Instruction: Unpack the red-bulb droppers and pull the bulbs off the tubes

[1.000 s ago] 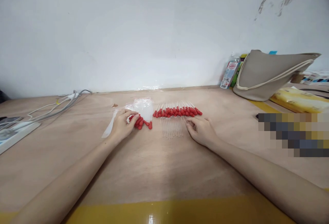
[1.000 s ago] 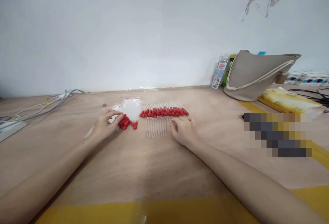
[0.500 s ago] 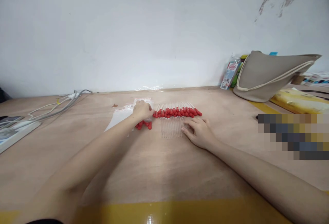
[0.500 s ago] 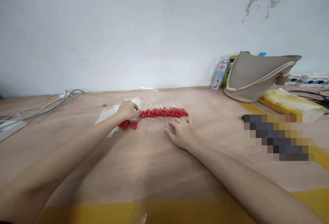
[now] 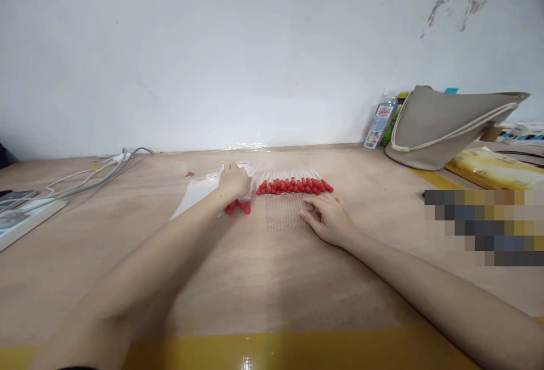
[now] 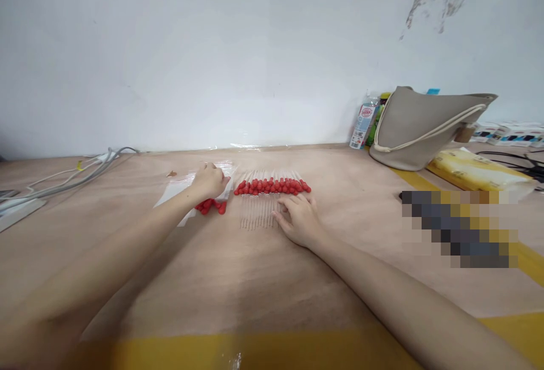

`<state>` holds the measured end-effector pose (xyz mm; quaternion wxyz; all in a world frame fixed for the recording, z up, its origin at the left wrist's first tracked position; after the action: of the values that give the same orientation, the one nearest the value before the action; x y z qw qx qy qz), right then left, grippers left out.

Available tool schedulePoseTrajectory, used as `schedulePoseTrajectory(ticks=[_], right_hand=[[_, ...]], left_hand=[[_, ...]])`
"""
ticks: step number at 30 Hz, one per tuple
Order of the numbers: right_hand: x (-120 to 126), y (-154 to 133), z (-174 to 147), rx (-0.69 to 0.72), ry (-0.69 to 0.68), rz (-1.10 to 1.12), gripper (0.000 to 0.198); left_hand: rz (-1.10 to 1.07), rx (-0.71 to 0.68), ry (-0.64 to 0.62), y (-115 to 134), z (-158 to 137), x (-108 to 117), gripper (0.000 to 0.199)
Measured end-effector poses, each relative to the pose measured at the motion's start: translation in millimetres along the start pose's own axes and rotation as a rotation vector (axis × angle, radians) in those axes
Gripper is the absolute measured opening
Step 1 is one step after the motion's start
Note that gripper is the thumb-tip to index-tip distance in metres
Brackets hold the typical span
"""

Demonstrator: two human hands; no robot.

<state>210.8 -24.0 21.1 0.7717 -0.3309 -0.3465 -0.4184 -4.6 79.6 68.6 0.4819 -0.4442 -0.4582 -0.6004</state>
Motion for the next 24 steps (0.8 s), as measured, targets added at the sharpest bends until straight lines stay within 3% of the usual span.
schedulePoseTrajectory(ticks=[3,5,9,12,16,24], right_hand=[[0,4,0,-0.023,0.024,0.005,0.025],[1,6,1,-0.036,0.057,0.043,0.028],[4,11,2,-0.043,0.117,0.137,0.031],[1,13,3,-0.039,0.115,0.170,0.031],[-2,16,3,-0.065,0.102,0.226,0.031],[-7,26,3,-0.145,0.103,0.312,0.033]], left_hand=[[-0.014,-0.141,0.160,2,-26,15,0.027],[-0.096,-0.309,0.258,6,-50,20,0.022],[-0.304,-0.487,0.148,6,-93,-1,0.019],[-0.399,-0.586,0.211,6,-114,-14,0.016],[-0.463,-0.661,0.380,6,-122,-17,0.018],[-0.482,-0.711,0.403,15,-124,-14,0.013]])
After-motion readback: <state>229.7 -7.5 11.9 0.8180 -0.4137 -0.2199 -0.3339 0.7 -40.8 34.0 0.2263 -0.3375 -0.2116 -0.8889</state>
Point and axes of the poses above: each hand's wrist, its own z-axis towards the middle knuckle, its own x-axis out of the back of the hand, y = z × x, the point moved 6 cm from there along z, towards the middle knuckle, and after that the axes turned 8 degrees about -z, right-handed, at the moved point
